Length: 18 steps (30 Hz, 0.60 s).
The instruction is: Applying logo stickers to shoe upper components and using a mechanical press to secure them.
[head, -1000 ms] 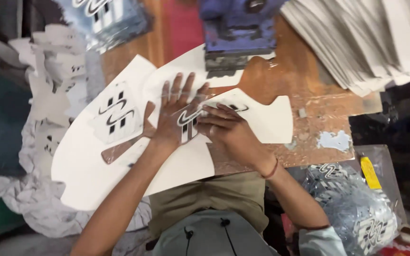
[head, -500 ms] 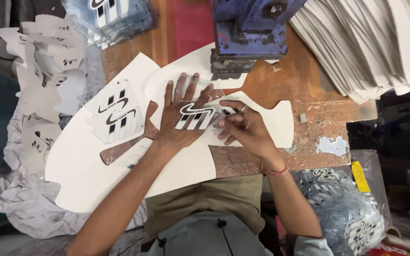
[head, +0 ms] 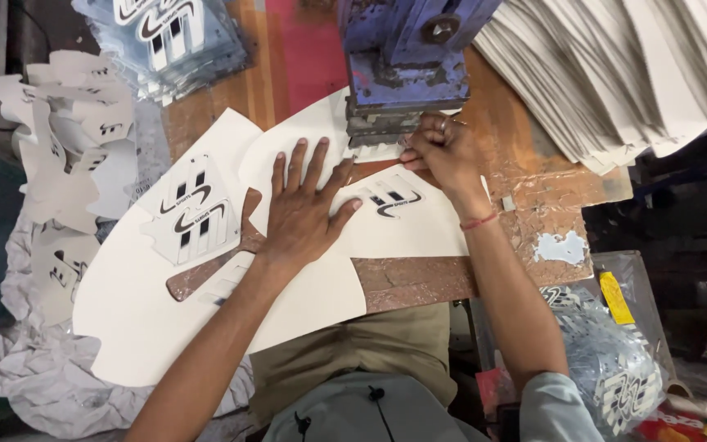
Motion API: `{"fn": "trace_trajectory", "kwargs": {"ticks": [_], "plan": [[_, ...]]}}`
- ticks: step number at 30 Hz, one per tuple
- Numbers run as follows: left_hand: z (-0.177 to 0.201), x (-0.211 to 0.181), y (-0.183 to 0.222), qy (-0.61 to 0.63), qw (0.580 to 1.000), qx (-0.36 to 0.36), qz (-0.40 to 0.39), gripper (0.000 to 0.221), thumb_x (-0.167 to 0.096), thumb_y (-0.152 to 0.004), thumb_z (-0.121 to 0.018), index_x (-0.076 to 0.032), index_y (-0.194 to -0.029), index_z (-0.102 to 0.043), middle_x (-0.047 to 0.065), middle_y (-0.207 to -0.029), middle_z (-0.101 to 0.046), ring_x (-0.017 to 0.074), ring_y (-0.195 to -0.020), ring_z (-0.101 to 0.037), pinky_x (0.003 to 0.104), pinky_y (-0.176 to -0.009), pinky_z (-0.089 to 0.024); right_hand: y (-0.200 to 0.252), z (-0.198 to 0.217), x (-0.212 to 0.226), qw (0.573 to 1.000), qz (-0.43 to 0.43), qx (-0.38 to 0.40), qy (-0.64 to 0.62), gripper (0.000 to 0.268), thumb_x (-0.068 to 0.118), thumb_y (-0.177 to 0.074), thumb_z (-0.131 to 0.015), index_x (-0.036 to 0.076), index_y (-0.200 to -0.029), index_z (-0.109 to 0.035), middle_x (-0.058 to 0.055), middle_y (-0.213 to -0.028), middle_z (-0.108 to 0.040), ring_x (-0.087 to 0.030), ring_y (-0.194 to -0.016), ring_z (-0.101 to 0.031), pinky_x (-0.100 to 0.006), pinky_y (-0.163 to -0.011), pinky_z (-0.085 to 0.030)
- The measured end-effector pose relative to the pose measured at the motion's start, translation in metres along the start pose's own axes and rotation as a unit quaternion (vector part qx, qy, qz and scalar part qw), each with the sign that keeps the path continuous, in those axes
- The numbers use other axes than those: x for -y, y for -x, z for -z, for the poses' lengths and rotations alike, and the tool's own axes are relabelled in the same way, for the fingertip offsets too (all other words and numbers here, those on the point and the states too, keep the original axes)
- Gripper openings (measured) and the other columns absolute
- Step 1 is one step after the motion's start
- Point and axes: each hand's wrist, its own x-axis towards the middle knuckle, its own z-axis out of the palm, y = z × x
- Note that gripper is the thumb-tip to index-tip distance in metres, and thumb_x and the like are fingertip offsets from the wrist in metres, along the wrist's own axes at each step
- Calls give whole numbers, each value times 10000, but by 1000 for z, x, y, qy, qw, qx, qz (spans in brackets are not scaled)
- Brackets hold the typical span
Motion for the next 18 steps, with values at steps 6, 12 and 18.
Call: {"fn": "trace_trajectory", "kwargs": {"ticks": [6, 12, 18], "plan": [[9, 2, -4, 37, 999, -17, -6, 614, -524, -990, -612, -151, -1476, -580, 197, -1593, -362, 432, -1501, -240, 619, -1216, -137, 14, -5, 23, 1000, -6, -25, 16, 253, 52, -973, -674, -67, -1189, -616, -95, -855, -743, -144, -713, -749, -257, -587, -636], [21, 10, -19, 69, 997, 14, 40, 689, -513, -923, -700, -59, -1418, -547, 76, -1495, -501, 311, -1441, -406, 536, -1141, -287, 23, 0, 19, 999, 26, 13, 36, 250, 33, -987, -671, -77, -1209, -636, -97, -882, -743, -122, -754, -732, -241, -613, -627], [15, 9, -13, -6, 999, -45, -26, 628, -530, -968, -682, -113, -1431, -601, 91, -1436, -501, 298, -1333, -397, 520, -1041, -288, 26, -2, 17, 999, 43, 7, 26, 231, 16, -1001, -645, -76, -1212, -668, -97, -896, -748, -104, -735, -722, -227, -610, -615]]}}
